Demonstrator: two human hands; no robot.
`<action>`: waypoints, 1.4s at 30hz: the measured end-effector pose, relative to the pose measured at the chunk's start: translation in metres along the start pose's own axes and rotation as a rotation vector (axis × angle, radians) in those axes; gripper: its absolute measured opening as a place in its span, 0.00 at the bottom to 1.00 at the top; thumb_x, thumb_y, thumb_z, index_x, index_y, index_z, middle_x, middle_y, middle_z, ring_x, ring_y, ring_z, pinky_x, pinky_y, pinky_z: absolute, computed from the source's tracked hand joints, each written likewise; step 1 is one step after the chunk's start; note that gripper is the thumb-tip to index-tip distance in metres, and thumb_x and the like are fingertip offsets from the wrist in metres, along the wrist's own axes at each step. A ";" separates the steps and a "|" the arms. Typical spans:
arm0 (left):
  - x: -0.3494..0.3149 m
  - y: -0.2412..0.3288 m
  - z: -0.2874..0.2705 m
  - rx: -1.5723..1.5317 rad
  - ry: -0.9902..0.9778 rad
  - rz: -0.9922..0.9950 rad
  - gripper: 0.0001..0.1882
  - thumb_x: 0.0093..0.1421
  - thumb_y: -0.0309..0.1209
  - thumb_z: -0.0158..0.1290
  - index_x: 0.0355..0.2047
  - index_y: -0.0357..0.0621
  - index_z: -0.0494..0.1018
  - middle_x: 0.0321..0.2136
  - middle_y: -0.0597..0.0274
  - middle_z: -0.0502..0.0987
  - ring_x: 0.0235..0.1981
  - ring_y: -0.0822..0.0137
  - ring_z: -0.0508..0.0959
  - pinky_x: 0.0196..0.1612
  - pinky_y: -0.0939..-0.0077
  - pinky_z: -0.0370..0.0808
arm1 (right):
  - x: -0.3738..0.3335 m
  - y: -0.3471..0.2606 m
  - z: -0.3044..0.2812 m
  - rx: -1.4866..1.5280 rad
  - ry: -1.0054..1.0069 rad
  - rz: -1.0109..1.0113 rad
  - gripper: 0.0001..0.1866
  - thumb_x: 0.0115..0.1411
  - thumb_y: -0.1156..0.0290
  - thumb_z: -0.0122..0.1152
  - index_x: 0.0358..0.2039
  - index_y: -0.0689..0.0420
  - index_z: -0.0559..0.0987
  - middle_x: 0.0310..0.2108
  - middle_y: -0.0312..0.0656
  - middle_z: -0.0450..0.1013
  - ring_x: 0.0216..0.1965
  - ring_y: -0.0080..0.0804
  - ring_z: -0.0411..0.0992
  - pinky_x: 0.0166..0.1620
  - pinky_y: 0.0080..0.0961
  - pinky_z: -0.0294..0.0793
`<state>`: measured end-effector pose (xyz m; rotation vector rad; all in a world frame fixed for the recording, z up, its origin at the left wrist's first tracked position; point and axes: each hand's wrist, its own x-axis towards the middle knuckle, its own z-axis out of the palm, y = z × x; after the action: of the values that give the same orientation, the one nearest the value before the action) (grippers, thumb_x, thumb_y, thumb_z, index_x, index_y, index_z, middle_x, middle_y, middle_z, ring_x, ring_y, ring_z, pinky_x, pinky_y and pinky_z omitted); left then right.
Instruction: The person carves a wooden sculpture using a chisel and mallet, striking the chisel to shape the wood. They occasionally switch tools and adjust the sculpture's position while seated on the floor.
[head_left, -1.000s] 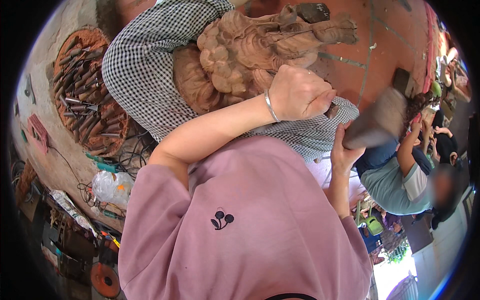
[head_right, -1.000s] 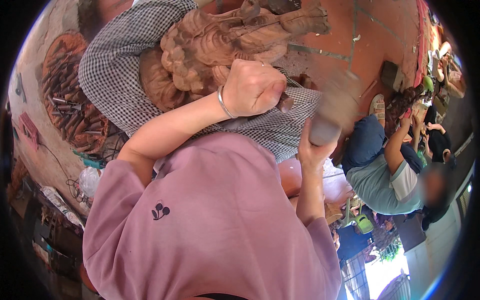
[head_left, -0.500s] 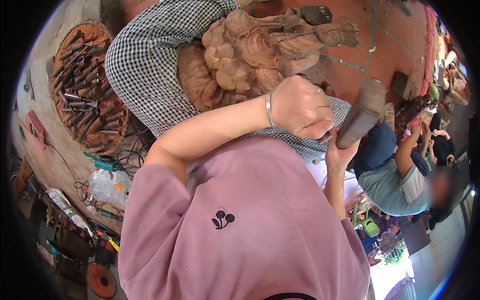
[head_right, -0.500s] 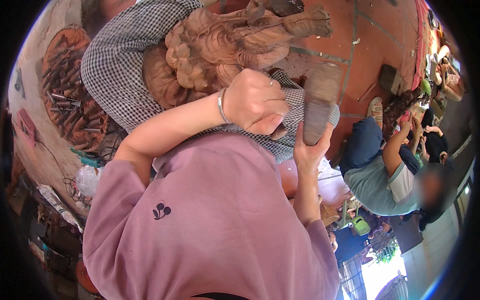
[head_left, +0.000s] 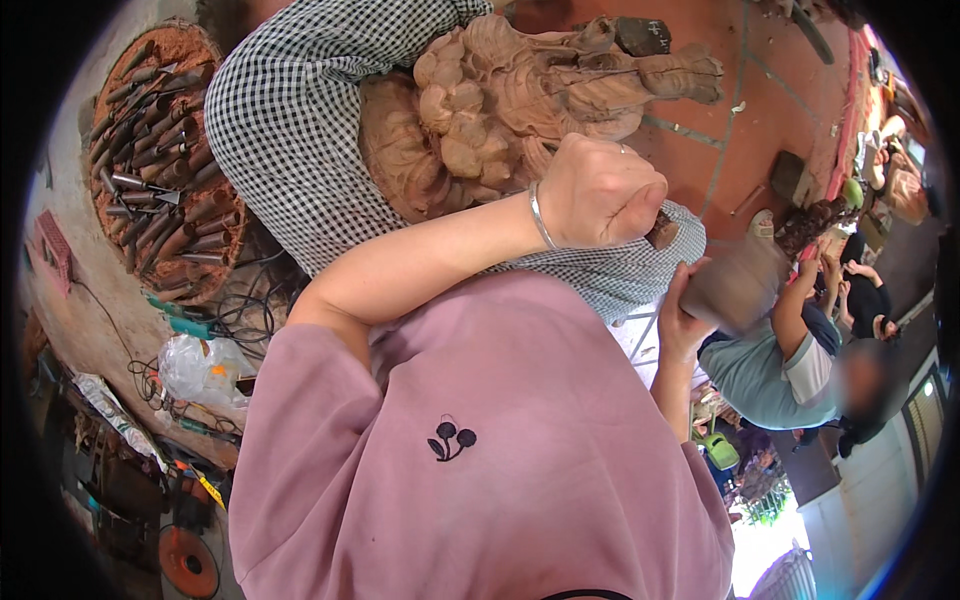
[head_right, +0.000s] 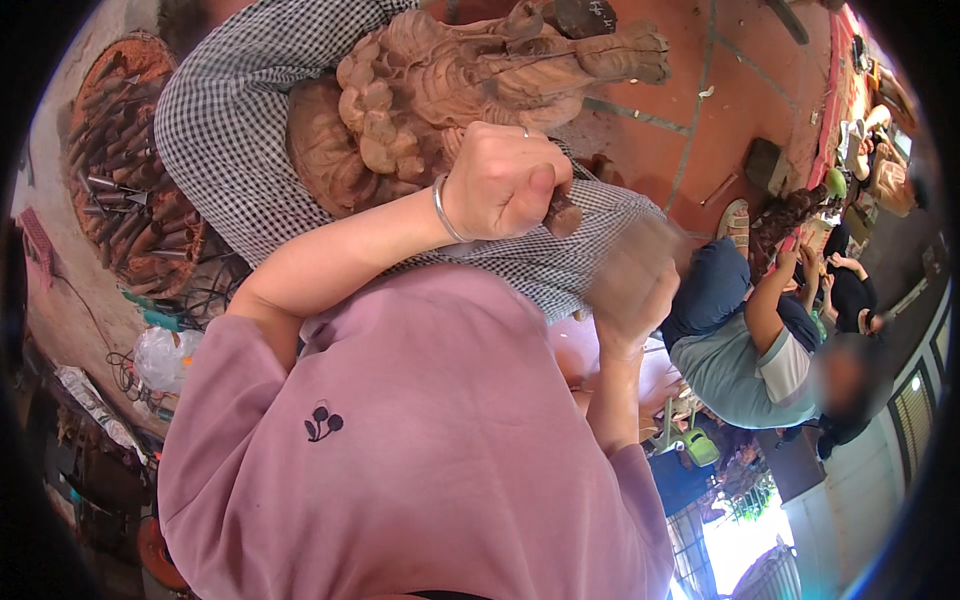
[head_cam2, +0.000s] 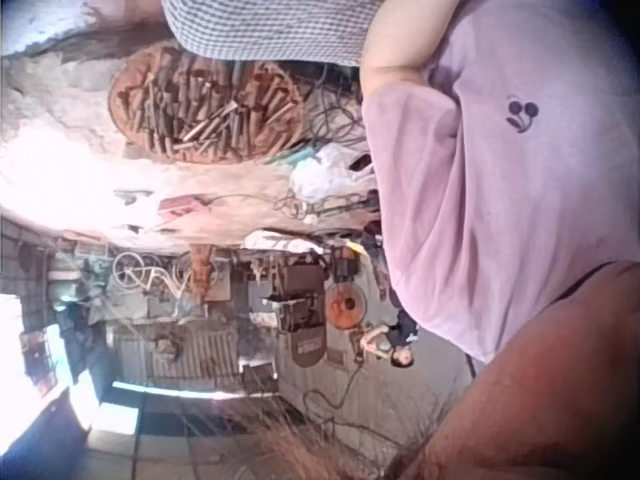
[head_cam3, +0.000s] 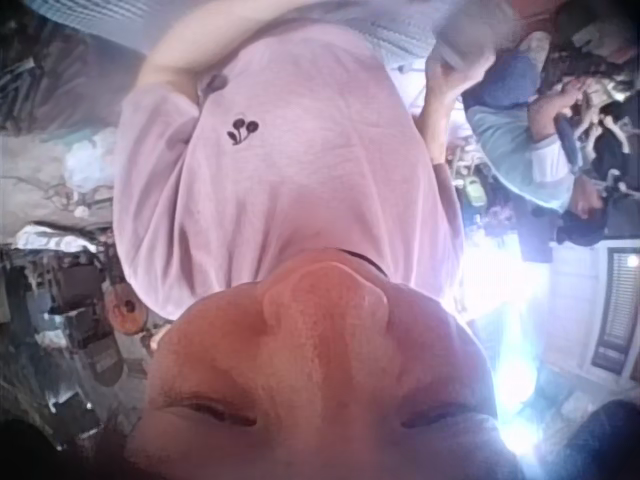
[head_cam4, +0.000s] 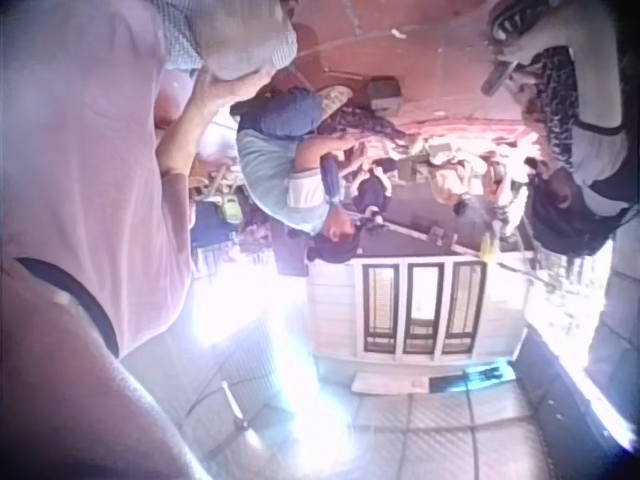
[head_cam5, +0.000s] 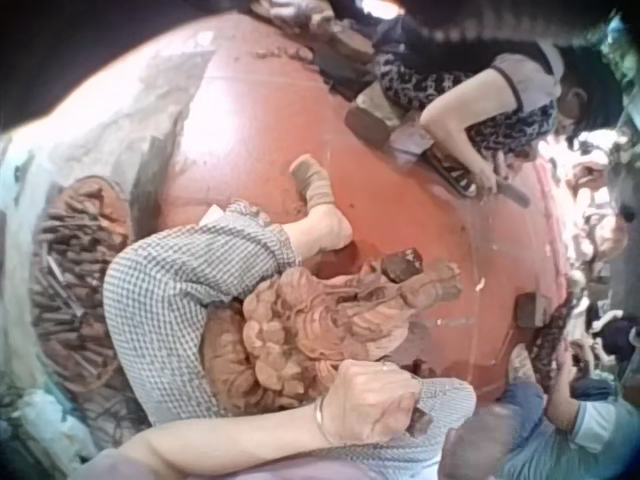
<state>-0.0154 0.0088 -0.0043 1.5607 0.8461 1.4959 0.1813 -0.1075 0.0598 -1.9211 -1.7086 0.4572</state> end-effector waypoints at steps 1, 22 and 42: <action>-0.001 0.000 0.000 0.011 -0.020 0.012 0.18 0.60 0.37 0.46 0.13 0.48 0.68 0.12 0.62 0.68 0.15 0.58 0.72 0.17 0.65 0.67 | 0.004 -0.007 -0.003 -0.126 -0.004 -0.061 0.15 0.55 0.86 0.60 0.42 0.63 0.70 0.35 0.42 0.70 0.37 0.29 0.70 0.44 0.22 0.68; -0.008 -0.004 -0.007 0.021 -0.076 0.111 0.18 0.58 0.35 0.46 0.11 0.48 0.64 0.11 0.63 0.67 0.15 0.59 0.71 0.17 0.64 0.66 | 0.004 -0.020 -0.002 -0.262 -0.045 -0.259 0.16 0.55 0.80 0.61 0.44 0.63 0.69 0.39 0.44 0.71 0.41 0.33 0.70 0.43 0.23 0.67; -0.026 -0.001 -0.019 -0.035 -0.132 0.294 0.13 0.53 0.38 0.43 0.14 0.48 0.64 0.14 0.66 0.62 0.15 0.64 0.66 0.16 0.69 0.62 | -0.025 0.011 -0.008 -0.072 -0.041 0.047 0.25 0.46 0.77 0.67 0.45 0.64 0.69 0.39 0.45 0.72 0.39 0.36 0.72 0.47 0.27 0.69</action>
<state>-0.0365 -0.0123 -0.0174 1.7940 0.5284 1.5791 0.1915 -0.1340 0.0572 -2.0196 -1.7303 0.4620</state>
